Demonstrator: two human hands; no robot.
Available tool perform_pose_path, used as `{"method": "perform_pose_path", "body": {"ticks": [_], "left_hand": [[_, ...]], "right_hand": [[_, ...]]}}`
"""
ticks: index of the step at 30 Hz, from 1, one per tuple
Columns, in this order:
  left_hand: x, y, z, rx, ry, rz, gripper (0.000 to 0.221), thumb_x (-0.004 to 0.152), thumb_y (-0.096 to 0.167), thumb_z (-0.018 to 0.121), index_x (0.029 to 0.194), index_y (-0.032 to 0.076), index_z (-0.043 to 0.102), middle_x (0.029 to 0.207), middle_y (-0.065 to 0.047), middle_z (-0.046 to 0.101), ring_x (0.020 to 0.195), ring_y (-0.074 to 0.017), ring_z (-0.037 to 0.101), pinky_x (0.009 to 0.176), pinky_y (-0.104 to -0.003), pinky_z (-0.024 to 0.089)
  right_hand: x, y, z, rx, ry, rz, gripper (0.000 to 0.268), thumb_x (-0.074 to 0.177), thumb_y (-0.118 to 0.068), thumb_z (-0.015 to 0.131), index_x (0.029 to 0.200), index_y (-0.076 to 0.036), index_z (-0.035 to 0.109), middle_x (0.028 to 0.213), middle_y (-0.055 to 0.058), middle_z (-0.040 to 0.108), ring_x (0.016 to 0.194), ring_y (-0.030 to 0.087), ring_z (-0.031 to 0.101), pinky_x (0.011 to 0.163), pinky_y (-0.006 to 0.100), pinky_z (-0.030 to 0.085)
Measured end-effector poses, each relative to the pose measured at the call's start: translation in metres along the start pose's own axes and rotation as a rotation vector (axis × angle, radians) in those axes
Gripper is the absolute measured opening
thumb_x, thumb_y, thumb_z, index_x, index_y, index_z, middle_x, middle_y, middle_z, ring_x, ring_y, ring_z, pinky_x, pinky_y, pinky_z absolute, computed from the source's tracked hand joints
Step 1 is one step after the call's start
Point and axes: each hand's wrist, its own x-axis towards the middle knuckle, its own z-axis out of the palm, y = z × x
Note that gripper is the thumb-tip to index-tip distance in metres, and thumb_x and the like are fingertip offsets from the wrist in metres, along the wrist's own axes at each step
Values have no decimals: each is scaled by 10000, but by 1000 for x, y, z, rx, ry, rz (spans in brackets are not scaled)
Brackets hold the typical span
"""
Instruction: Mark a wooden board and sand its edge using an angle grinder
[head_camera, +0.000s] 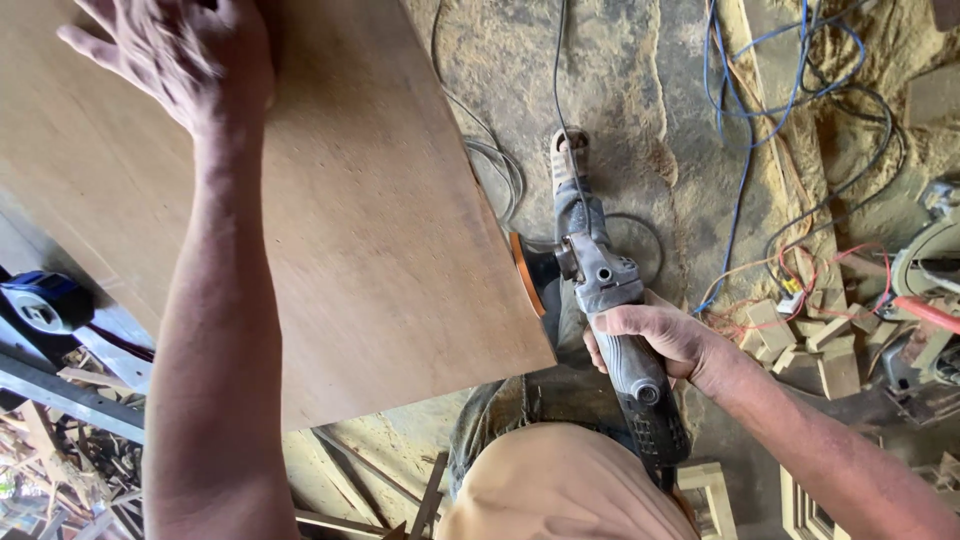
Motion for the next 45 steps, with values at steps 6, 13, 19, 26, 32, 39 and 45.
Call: {"method": "perform_pose_path", "body": {"ticks": [6,13,19,26,32,39,45], "left_hand": [[0,26,-31,49,-356,-183,478,1128,476,624,1517,228,749,1627,-81,181,1496,-321,47,1183,-837,71],[6,48,-54,119,-404,-167,595,1112,504,641,1626,244,491,1658,-60,274,1513,-325,90,1167,-819,155],[0,49,-54,174,-341,-123,587,1143,612,490,1654,334,421,1713,-13,253,1593,-372,170,1213,-808,214],[3,50,-53,149,-329,-114,628,1095,615,481,1641,311,421,1708,-21,283,1586,-393,180,1181,-831,203],[0,49,-49,110,-271,-78,628,1027,548,603,1586,281,499,1671,-56,354,1546,-441,246,1122,-849,229],[2,49,-54,49,-288,-91,623,998,503,661,1558,261,538,1661,-74,367,1534,-470,231,1125,-855,154],[4,50,-55,19,-293,-105,620,990,492,682,1553,267,555,1649,-63,395,1529,-477,224,1116,-868,129]], "right_hand": [[10,-54,28,-14,-19,-63,353,707,-185,749,969,-25,574,739,244,649,579,368,633,535,440,506],[23,-119,53,-133,-112,-47,351,736,-273,712,893,31,632,786,196,698,628,317,659,527,399,497],[30,-170,78,-182,-125,-107,364,704,-281,713,920,-11,601,729,197,677,582,312,644,494,422,502],[50,-213,82,-135,-123,-76,364,737,-254,722,996,-20,617,852,168,694,681,316,679,629,430,550],[59,-250,96,-131,-152,-95,367,760,-257,725,1011,-13,613,848,170,697,675,348,670,553,435,548],[76,-287,103,-185,-135,-88,408,747,-319,735,965,22,683,872,160,743,692,325,712,559,435,577],[81,-318,113,-207,-80,-118,419,751,-336,723,1031,-44,612,915,183,736,752,351,718,660,466,597]]}}
